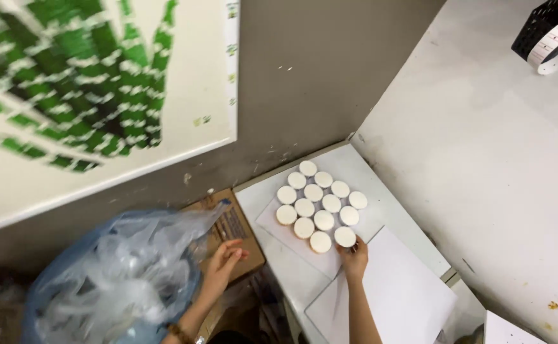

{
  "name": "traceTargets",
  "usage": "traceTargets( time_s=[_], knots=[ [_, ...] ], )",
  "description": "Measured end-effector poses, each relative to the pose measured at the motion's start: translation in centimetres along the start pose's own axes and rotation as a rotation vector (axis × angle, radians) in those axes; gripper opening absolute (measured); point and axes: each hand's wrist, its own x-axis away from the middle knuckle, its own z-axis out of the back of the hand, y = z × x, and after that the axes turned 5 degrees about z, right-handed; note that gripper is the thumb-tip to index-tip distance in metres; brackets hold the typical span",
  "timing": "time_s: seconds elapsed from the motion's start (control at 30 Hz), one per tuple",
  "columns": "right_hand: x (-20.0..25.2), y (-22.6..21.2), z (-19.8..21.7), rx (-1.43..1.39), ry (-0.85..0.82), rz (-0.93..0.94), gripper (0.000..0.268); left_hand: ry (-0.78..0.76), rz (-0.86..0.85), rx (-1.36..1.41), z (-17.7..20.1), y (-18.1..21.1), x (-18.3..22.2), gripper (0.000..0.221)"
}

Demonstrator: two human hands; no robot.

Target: Arranging small white dessert cups on boards and organizing a supply basket in a bakery prep area.

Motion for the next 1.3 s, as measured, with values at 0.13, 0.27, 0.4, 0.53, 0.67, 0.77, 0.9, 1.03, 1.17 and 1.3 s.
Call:
traceTargets(
  time_s=[0.13,0.27,0.4,0.53,0.67,0.77,0.9,1.03,1.17,1.3],
  knots=[
    [1.1,-3.0,1.1,0.079,-0.057,-0.134,0.086,-0.016,0.098,-0.147,-0.7,-3.1,-10.1,0.037],
    [1.7,-2.2,2.1,-0.143,-0.106,-0.184,0.080,-0.059,0.122,-0.104,-2.6,-3.3,-17.6,0.051],
    [1.5,-2.9,2.0,-0.234,-0.129,-0.227,0.075,-0.114,0.233,-0.254,-4.7,-4.1,-22.5,0.075],
    [1.3,-3.0,1.6,-0.336,-0.117,-0.296,0.073,-0.199,0.296,-0.223,-6.2,-3.2,-23.2,0.082],
    [1.4,-3.3,1.4,-0.324,-0.113,-0.321,0.071,-0.210,0.289,-0.305,-6.3,-3.6,-23.3,0.083],
    [1.4,-3.2,1.4,-0.341,-0.103,-0.313,0.070,-0.224,0.291,-0.339,-6.0,-4.2,-23.6,0.081],
    [1.6,-3.1,1.4,-0.335,-0.101,-0.318,0.069,-0.262,0.276,-0.387,-5.7,-4.8,-23.7,0.080],
    [1.7,-4.1,1.4,-0.285,-0.091,-0.343,0.069,-0.282,0.207,-0.394,-5.7,-5.3,-24.3,0.080],
    [2.0,-2.7,1.3,-0.380,-0.085,-0.295,0.067,-0.268,0.276,-0.492,-6.0,-3.3,-23.6,0.078],
    [3.7,-3.7,3.4,-0.303,-0.054,-0.250,0.069,-0.266,0.219,-0.529,-4.7,-3.1,-23.6,0.077]
  ],
)
